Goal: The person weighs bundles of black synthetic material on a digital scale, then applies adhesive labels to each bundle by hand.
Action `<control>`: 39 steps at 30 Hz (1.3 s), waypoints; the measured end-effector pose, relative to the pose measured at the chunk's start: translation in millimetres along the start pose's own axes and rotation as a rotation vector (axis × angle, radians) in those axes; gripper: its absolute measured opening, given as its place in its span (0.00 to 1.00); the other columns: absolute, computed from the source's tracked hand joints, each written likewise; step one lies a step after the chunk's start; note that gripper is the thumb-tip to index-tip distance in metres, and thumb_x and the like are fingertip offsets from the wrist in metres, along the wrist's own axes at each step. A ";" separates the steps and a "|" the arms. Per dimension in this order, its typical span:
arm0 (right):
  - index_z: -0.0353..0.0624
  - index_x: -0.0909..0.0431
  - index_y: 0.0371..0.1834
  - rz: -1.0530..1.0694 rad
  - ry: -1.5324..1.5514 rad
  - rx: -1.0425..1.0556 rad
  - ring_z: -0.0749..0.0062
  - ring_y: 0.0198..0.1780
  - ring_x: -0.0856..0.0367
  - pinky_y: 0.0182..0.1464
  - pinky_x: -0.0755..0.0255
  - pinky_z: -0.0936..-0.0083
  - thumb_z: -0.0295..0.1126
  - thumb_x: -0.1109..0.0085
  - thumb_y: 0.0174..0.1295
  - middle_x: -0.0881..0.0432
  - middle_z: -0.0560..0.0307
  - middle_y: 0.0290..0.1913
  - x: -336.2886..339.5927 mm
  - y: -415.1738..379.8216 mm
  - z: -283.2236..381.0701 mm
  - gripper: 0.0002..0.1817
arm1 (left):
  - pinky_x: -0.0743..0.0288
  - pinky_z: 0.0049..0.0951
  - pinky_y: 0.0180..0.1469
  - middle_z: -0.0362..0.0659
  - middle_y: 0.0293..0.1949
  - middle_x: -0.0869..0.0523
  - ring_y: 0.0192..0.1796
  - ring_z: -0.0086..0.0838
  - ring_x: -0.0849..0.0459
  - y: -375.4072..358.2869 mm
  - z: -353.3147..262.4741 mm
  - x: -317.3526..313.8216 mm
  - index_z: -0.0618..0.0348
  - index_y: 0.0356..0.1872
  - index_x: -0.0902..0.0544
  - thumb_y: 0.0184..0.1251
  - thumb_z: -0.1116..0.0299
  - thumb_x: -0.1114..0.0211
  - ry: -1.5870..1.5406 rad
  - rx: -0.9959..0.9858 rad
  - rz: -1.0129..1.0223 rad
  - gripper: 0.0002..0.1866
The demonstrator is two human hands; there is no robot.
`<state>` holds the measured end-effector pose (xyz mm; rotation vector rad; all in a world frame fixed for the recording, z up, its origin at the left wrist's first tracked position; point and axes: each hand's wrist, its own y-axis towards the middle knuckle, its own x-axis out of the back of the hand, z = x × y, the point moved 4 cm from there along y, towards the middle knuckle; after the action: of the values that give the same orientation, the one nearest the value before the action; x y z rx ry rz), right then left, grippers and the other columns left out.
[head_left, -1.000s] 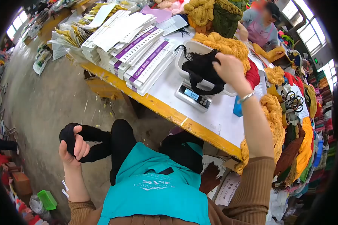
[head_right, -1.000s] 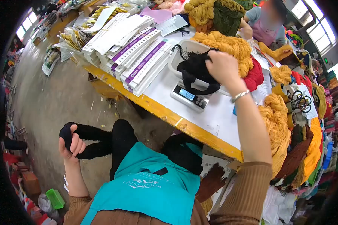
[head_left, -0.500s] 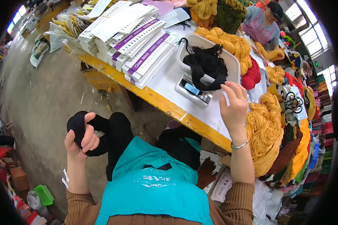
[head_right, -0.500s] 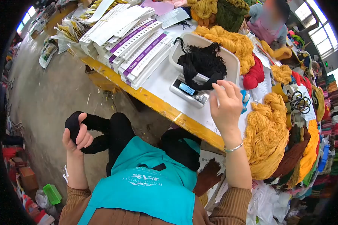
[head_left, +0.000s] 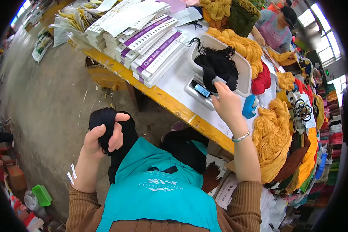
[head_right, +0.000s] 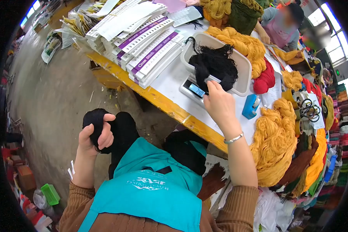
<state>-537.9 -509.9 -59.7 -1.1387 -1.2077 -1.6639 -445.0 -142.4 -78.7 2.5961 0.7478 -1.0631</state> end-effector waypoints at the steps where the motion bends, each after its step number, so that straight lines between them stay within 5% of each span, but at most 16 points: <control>1: 0.41 0.24 0.55 0.015 -0.054 0.010 0.49 0.41 0.14 0.43 0.19 0.60 0.35 0.34 0.57 0.16 0.49 0.51 -6.7 4.8 -0.4 0.22 | 0.39 0.25 0.21 0.37 0.17 0.27 0.14 0.21 0.32 0.6 1.2 -1.5 0.72 0.67 0.31 0.72 0.51 0.43 0.008 0.008 -0.003 0.34; 6: 0.39 0.24 0.49 0.237 -0.194 -0.220 0.47 0.43 0.16 0.45 0.21 0.58 0.38 0.30 0.54 0.16 0.47 0.46 -25.4 16.5 -2.5 0.23 | 0.35 0.24 0.23 0.39 0.19 0.23 0.17 0.22 0.28 3.0 3.3 -7.1 0.72 0.64 0.27 0.70 0.55 0.43 -0.014 0.025 0.002 0.30; 9: 0.40 0.24 0.49 0.189 -0.197 -0.202 0.49 0.44 0.16 0.45 0.21 0.59 0.39 0.29 0.53 0.17 0.48 0.45 -13.7 13.8 10.0 0.23 | 0.24 0.31 0.50 0.51 0.47 0.13 0.48 0.34 0.15 13.4 11.0 -12.0 0.70 0.69 0.32 0.72 0.54 0.45 0.039 0.053 -0.083 0.33; 12: 0.44 0.21 0.51 -0.125 -0.093 0.010 0.52 0.37 0.14 0.38 0.20 0.63 0.37 0.31 0.56 0.17 0.51 0.53 21.9 -1.9 42.2 0.21 | 0.35 0.37 0.69 0.51 0.72 0.30 0.74 0.37 0.32 25.7 14.2 -21.0 0.64 0.73 0.36 0.75 0.53 0.48 -0.043 0.122 -0.072 0.33; 15: 0.41 0.17 0.40 -0.281 0.423 0.033 0.68 0.29 0.16 0.31 0.22 0.76 0.25 0.32 0.56 0.14 0.52 0.45 43.4 -16.5 92.2 0.09 | 0.37 0.44 0.71 0.49 0.76 0.36 0.77 0.37 0.39 33.4 21.6 -25.1 0.61 0.74 0.37 0.75 0.52 0.49 -0.052 0.104 -0.057 0.33; 18: 0.38 0.17 0.41 0.222 1.038 -0.262 0.86 0.27 0.22 0.27 0.30 0.86 0.26 0.33 0.60 0.14 0.60 0.37 5.4 -35.9 132.4 0.07 | 0.38 0.43 0.71 0.46 0.72 0.30 0.74 0.34 0.34 35.9 32.5 -30.2 0.64 0.72 0.34 0.74 0.57 0.46 -0.169 0.107 -0.124 0.31; 22: 0.38 0.20 0.44 0.524 1.603 -0.518 0.86 0.24 0.25 0.27 0.33 0.87 0.28 0.36 0.63 0.21 0.66 0.28 -28.9 -38.9 179.7 0.08 | 0.27 0.35 0.61 0.50 0.65 0.24 0.56 0.33 0.19 32.0 44.1 -25.9 0.67 0.74 0.39 0.74 0.54 0.47 -0.130 0.156 -0.081 0.35; 27: 0.40 0.20 0.39 0.387 1.716 -0.635 0.85 0.25 0.25 0.26 0.37 0.89 0.24 0.37 0.61 0.20 0.65 0.28 -38.7 -39.5 175.8 0.04 | 0.24 0.34 0.57 0.48 0.58 0.19 0.52 0.32 0.17 25.3 38.5 -21.1 0.69 0.69 0.32 0.68 0.64 0.40 -0.064 0.084 -0.204 0.31; 29: 0.40 0.19 0.38 0.309 1.725 -0.555 0.85 0.26 0.24 0.26 0.36 0.89 0.23 0.37 0.61 0.19 0.64 0.30 -36.6 -39.9 174.3 0.04 | 0.23 0.30 0.56 0.46 0.54 0.17 0.50 0.28 0.17 23.6 36.5 -24.2 0.67 0.64 0.25 0.63 0.73 0.35 -0.057 0.069 -0.291 0.27; 33: 0.40 0.21 0.36 0.188 1.576 -0.384 0.84 0.25 0.26 0.25 0.37 0.88 0.22 0.39 0.61 0.18 0.63 0.32 -32.8 -42.0 181.3 0.02 | 0.23 0.30 0.56 0.44 0.51 0.15 0.50 0.26 0.17 26.7 35.8 -25.9 0.66 0.61 0.23 0.63 0.74 0.35 0.104 -0.009 -0.363 0.23; 39: 0.42 0.25 0.39 0.510 2.055 -0.691 0.82 0.18 0.34 0.19 0.45 0.86 0.24 0.43 0.64 0.20 0.58 0.30 -39.4 -41.9 170.4 0.03 | 0.26 0.30 0.59 0.42 0.44 0.14 0.50 0.26 0.17 27.1 34.7 -22.7 0.67 0.55 0.19 0.62 0.74 0.37 0.094 -0.062 -0.263 0.19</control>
<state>-527.6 -331.9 -83.0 0.3257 0.8997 -1.6676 -464.4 -187.3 -86.6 2.5598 1.1516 -0.9720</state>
